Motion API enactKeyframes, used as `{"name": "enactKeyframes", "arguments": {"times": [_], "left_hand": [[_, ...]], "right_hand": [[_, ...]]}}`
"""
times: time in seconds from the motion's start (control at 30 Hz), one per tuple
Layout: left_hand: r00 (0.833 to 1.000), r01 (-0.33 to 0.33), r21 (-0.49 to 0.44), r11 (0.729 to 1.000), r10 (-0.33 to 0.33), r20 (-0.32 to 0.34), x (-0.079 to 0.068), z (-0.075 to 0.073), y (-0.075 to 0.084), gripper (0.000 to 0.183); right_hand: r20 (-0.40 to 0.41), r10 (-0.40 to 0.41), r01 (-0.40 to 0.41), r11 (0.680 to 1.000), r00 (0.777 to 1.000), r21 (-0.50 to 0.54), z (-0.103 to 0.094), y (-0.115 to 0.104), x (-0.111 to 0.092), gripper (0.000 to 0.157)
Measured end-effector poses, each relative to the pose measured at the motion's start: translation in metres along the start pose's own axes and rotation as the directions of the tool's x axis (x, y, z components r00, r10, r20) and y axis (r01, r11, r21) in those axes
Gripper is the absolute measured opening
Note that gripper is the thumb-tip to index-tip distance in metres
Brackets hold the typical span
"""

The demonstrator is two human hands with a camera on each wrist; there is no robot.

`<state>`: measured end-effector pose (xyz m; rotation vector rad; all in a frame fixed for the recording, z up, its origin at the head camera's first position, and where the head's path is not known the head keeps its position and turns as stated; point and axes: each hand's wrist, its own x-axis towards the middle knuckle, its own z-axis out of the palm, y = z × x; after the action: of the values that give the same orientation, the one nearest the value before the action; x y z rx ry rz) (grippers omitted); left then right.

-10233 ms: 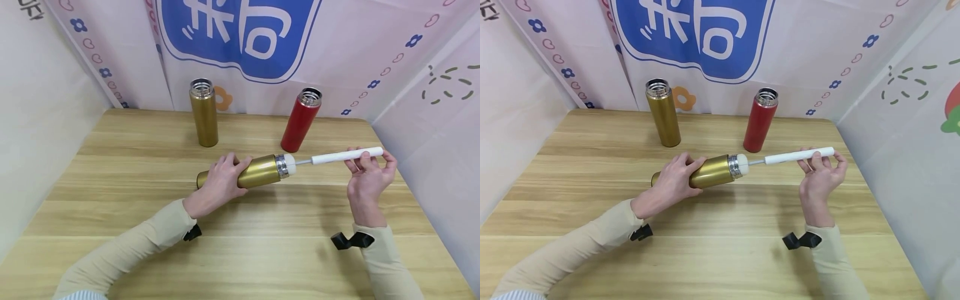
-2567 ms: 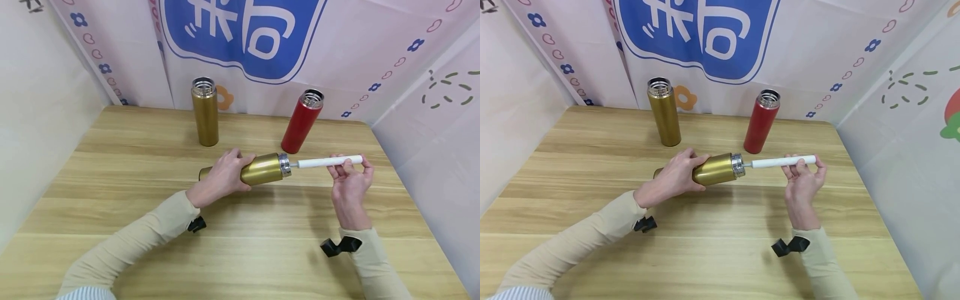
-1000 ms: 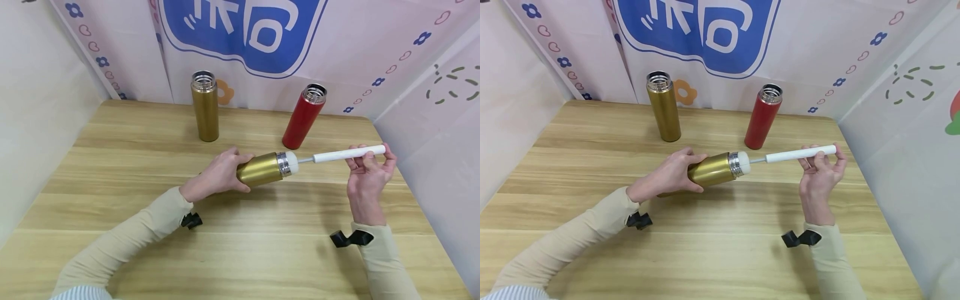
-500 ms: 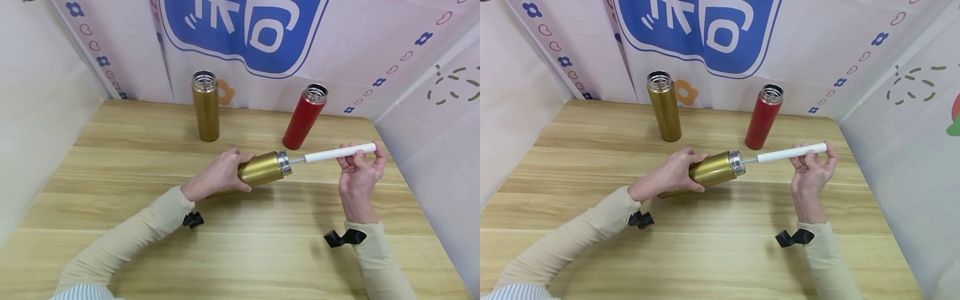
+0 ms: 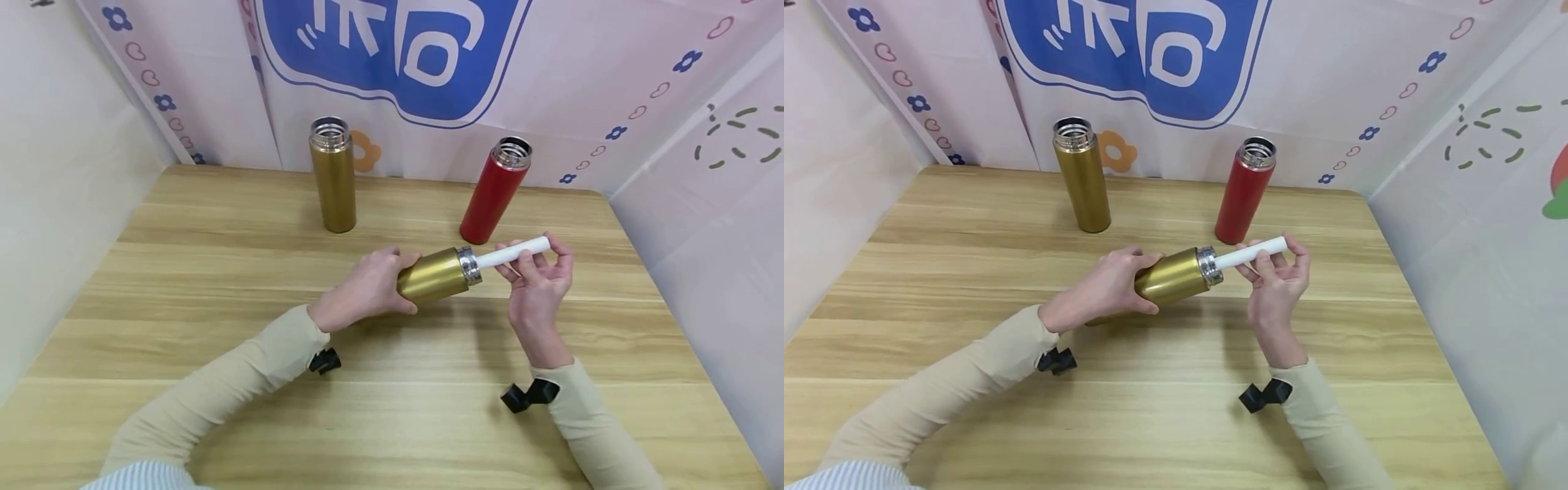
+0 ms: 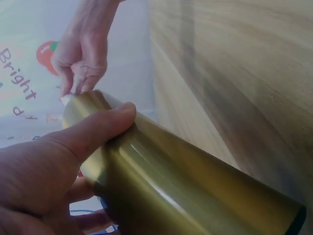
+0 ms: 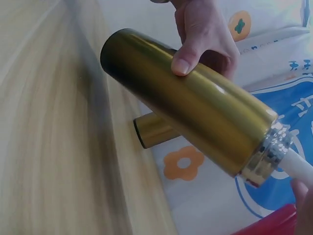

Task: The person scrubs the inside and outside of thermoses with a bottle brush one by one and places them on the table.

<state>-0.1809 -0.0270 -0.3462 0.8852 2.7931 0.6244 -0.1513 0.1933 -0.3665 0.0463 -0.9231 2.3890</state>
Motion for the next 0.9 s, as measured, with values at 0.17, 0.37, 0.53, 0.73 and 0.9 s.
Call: {"name": "enactKeyframes", "arguments": {"times": [0.17, 0.37, 0.53, 0.73, 0.9], "left_hand": [[1.000, -0.001, 0.019, 1.000, 0.001, -0.004, -0.002, -0.003, -0.004, 0.074], [0.999, 0.027, 0.088, 0.996, -0.024, -0.031, -0.006, -0.010, -0.006, 0.072], [0.999, 0.006, 0.103, 0.995, -0.001, -0.047, -0.007, -0.015, -0.003, 0.076], [0.995, -0.002, 0.104, 0.995, 0.013, -0.104, -0.008, -0.015, -0.004, 0.076], [0.992, -0.026, 0.117, 0.993, 0.040, -0.119, -0.010, -0.012, -0.006, 0.076]], "right_hand": [[0.026, -0.095, 0.096, 0.995, 0.995, -0.041, 0.001, -0.011, 0.005, 0.036], [-0.012, -0.179, 0.179, 0.984, 0.984, -0.025, -0.001, -0.035, 0.018, 0.036], [-0.020, -0.226, 0.226, 0.974, 0.974, -0.029, 0.002, -0.048, 0.022, 0.037], [-0.073, -0.211, 0.214, 0.976, 0.975, 0.042, 0.009, -0.055, 0.022, 0.039], [-0.082, -0.170, 0.176, 0.981, 0.982, 0.077, 0.011, -0.056, 0.018, 0.040]]}}
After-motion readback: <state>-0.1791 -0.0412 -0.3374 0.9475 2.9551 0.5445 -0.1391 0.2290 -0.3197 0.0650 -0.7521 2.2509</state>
